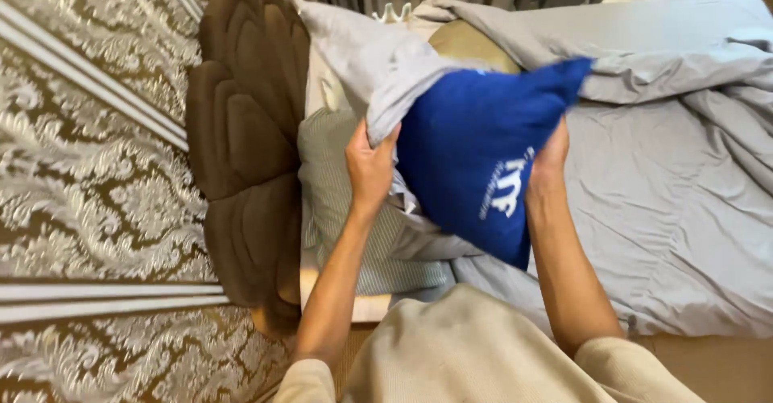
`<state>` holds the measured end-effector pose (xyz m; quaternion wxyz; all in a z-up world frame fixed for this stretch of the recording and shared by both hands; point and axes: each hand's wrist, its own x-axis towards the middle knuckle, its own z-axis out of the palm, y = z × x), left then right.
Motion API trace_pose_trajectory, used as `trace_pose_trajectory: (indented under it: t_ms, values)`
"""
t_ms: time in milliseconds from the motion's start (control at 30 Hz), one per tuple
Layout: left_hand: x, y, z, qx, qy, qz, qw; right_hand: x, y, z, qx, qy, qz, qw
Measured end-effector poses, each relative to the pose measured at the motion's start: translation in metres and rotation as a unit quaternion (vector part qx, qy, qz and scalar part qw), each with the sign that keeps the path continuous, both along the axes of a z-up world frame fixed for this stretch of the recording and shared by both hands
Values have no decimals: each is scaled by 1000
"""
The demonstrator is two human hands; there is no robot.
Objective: The person removes pillowcases from two pillows on a bed, placing the bare pillows on the mattress. They then use a feather duster to clean the surface of the pillows, flipping them to dust both sides before placing them on a nearby chair.
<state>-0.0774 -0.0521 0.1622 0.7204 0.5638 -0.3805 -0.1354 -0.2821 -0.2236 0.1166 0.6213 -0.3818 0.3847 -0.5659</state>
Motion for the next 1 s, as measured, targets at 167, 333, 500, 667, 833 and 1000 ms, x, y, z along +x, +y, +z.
trace_pose_trajectory:
  t_ms: [167, 333, 500, 667, 833, 1000]
  values:
    - [-42, -29, 38, -53, -45, -23, 997, -2, 5, 5, -122, 214, -127, 961]
    - [-89, -31, 37, 5, -152, -19, 988, 23, 35, 2, -209, 404, -224, 862]
    - [-71, -33, 25, 36, -162, -48, 985, 35, 49, 8, -336, 612, -297, 651]
    - [-14, -43, -32, 269, -99, 25, 958, -7, -53, -176, 135, 196, -103, 966]
    - [53, -26, -142, 429, -99, 70, 895, -8, -99, -209, 195, 73, -215, 954]
    - [34, -22, -185, 385, -133, 37, 912, 35, 8, -117, -398, 458, -29, 795]
